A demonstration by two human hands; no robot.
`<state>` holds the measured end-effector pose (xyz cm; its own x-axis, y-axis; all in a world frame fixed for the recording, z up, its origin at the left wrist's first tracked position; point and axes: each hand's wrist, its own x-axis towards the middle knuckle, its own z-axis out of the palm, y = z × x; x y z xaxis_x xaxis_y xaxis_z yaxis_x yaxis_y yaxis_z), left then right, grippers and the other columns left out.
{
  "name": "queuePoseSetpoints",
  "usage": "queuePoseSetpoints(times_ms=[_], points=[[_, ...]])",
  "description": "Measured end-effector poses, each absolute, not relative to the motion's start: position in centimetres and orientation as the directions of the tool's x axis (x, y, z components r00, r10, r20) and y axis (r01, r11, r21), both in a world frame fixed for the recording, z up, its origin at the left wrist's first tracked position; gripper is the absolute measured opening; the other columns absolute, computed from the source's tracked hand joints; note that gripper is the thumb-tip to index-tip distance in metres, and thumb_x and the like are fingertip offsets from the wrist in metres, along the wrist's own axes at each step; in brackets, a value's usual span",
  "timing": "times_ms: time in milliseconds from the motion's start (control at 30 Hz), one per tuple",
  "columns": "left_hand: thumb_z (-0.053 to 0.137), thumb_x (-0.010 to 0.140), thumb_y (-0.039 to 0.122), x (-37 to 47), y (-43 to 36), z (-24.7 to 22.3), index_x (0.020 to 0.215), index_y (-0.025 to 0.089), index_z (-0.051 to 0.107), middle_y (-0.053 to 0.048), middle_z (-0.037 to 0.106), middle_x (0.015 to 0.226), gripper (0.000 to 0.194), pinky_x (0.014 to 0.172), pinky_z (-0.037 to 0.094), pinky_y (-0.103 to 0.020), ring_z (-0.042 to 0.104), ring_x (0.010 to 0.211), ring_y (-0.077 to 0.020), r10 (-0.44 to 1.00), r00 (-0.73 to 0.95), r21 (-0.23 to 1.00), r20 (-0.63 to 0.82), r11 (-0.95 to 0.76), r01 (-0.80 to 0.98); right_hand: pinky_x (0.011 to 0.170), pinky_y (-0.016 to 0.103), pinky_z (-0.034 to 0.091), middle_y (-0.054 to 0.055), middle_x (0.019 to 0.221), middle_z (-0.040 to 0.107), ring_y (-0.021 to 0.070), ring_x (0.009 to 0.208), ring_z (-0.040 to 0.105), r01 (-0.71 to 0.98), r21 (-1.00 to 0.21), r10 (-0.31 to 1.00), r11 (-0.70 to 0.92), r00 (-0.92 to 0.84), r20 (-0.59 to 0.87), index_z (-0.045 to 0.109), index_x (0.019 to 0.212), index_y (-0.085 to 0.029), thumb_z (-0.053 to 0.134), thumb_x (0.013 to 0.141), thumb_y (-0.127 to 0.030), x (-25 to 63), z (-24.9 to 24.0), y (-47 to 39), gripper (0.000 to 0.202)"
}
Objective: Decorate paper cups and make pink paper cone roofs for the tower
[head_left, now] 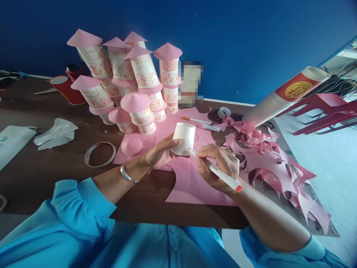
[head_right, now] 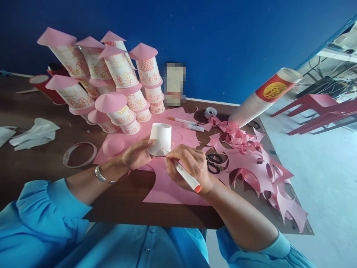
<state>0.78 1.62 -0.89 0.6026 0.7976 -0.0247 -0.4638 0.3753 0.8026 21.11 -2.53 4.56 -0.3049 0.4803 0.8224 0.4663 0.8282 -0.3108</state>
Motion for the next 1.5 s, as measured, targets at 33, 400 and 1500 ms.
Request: queuePoseSetpoints(times_ms=[33,400,1500], points=[[0.077,0.091,0.047,0.78,1.65,-0.95,0.129,0.021,0.070,-0.012,0.075,0.126,0.046,0.095,0.060,-0.042,0.073,0.111,-0.0297,0.796,0.604,0.804,-0.025,0.375,-0.461,0.053,0.024,0.055,-0.003,0.071,0.073,0.0144,0.057,0.071,0.467,-0.304,0.475,0.830,-0.308,0.825,0.060,0.098,-0.027,0.063,0.088,-0.007,21.10,4.55,-2.52,0.022],[0.076,0.091,0.050,0.82,1.62,-0.83,0.129,0.020,0.071,-0.013,0.074,0.129,0.049,0.094,0.060,-0.039,0.072,0.111,-0.0295,0.794,0.608,0.816,-0.013,0.360,-0.452,0.052,0.024,0.055,-0.004,0.072,0.074,0.0147,0.057,0.072,0.457,-0.283,0.450,0.844,-0.315,0.835,0.060,0.100,-0.028,0.065,0.087,-0.006,21.18,4.49,-2.42,0.026],[0.080,0.087,0.055,0.88,1.64,-0.97,0.126,0.017,0.069,-0.012,0.076,0.113,0.055,0.088,0.058,-0.036,0.072,0.107,-0.0289,0.809,0.588,0.809,-0.010,0.352,-0.471,0.054,0.023,0.054,-0.004,0.071,0.072,0.0121,0.056,0.069,0.458,-0.359,0.542,0.813,-0.369,0.755,0.055,0.090,-0.024,0.061,0.091,-0.007,20.88,4.75,-3.12,0.018]])
